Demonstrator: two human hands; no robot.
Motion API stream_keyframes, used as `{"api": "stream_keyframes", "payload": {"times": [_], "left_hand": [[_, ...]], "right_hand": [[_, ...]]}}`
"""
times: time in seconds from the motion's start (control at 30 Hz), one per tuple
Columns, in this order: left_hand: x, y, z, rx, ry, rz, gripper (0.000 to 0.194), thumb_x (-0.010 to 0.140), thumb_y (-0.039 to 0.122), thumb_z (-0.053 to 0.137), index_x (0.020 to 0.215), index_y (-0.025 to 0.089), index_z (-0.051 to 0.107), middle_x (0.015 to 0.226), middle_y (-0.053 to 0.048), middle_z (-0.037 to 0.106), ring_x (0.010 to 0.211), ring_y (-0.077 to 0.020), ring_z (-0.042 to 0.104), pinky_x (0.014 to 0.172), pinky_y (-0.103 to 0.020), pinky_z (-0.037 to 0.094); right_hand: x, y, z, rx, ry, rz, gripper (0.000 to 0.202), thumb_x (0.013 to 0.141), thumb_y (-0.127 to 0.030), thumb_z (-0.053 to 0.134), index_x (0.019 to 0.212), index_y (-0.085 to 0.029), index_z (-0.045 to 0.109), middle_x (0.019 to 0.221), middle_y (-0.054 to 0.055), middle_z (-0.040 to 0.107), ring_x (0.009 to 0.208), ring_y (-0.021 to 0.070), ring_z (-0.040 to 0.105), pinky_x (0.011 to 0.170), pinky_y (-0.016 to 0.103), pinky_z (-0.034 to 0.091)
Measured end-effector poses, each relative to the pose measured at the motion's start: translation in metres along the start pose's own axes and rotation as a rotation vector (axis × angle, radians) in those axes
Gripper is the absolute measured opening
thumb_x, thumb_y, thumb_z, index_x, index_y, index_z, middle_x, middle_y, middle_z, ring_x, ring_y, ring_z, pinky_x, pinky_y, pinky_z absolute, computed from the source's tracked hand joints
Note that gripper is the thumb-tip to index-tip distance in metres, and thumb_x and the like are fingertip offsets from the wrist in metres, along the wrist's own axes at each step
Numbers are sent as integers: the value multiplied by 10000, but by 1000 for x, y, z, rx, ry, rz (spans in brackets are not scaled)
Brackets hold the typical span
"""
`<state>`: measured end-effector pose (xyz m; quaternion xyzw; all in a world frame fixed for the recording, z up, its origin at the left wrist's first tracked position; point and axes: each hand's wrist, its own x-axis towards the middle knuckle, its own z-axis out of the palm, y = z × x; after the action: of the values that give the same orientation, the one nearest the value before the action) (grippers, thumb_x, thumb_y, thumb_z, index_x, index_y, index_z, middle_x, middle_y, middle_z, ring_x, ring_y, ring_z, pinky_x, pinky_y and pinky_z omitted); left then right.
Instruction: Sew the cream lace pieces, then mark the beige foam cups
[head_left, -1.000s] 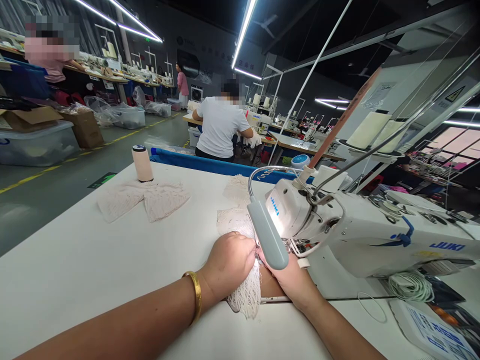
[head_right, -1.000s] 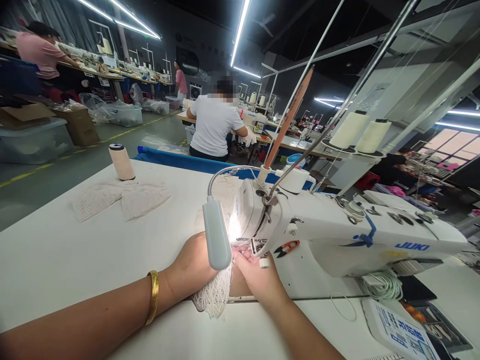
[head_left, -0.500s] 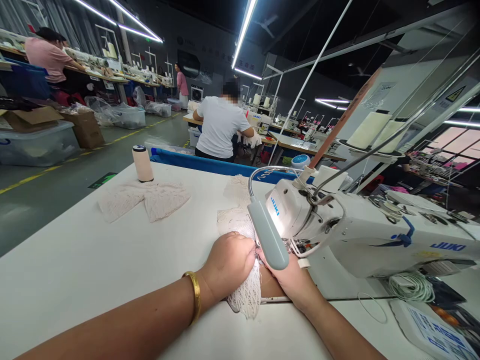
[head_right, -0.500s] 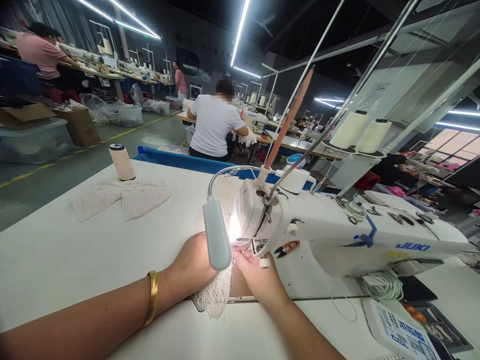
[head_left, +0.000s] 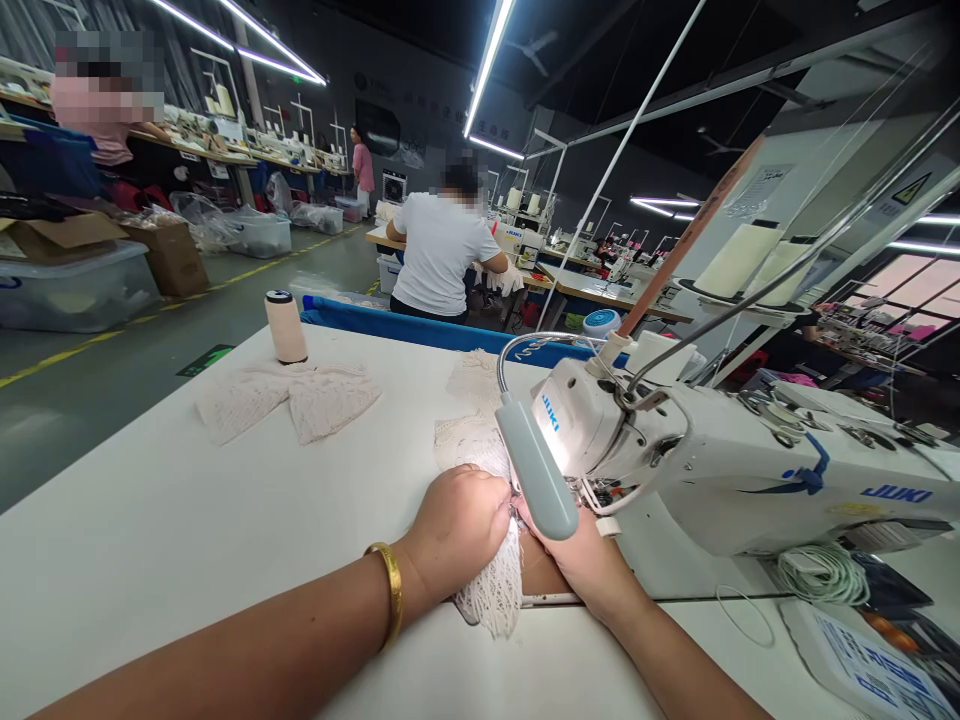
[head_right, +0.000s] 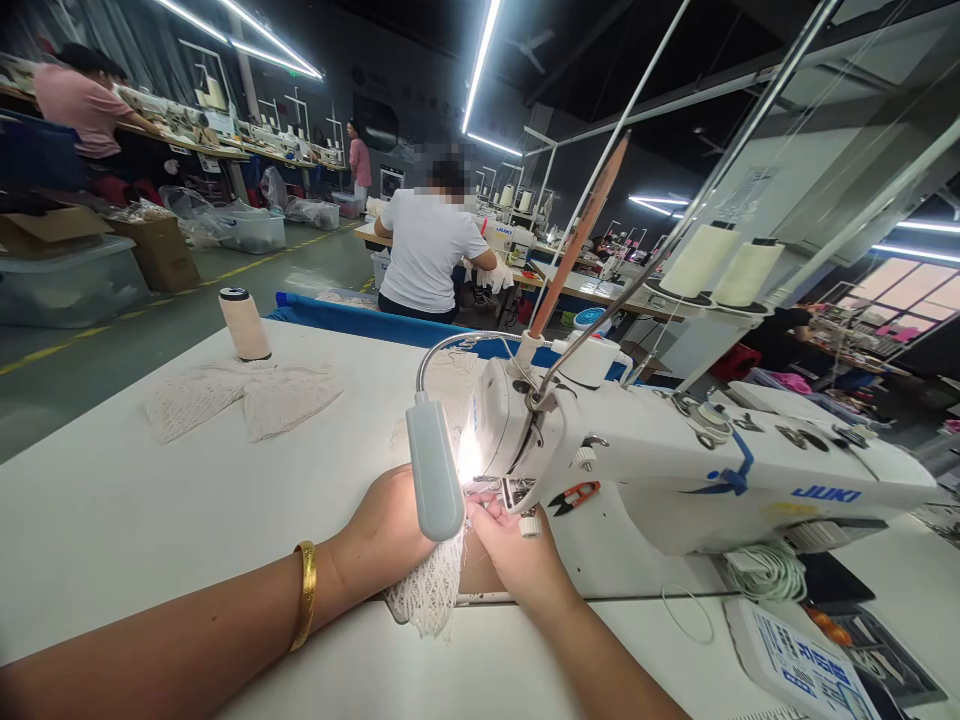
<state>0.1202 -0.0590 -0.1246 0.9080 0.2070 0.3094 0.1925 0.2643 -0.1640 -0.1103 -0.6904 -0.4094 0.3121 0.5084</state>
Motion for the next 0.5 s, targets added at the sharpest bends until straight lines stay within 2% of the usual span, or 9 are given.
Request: {"api": "stream_keyframes", "payload": {"times": [0.13,0.33,0.5], "left_hand": [[1,0,-1,-2,2,-5,287,822,110,499,611,239,352,575,17,499,546,-157,457,526,-274,353],[1,0,-1,-16,3,-9,300,833,115,505,614,241,343,569,21,490,542,-156,444,519,-274,343],[1,1,-1,-35,5,-7,302,850,123,514,619,239,358,582,24,503,553,-154,432,526,-272,350]], "right_hand": [[0,-1,-1,-9,0,0,429,766,-589,844,926,-195,788,1027,122,815,1095,344,743,1024,457,569],[-1,1,1,-21,29,-2,341,781,-517,828,892,-198,786,982,101,814,1079,335,743,1085,480,521],[-2,-2,3,-17,54,-8,336,801,-509,799,927,-198,785,965,90,812,1050,315,746,1056,454,541]]}}
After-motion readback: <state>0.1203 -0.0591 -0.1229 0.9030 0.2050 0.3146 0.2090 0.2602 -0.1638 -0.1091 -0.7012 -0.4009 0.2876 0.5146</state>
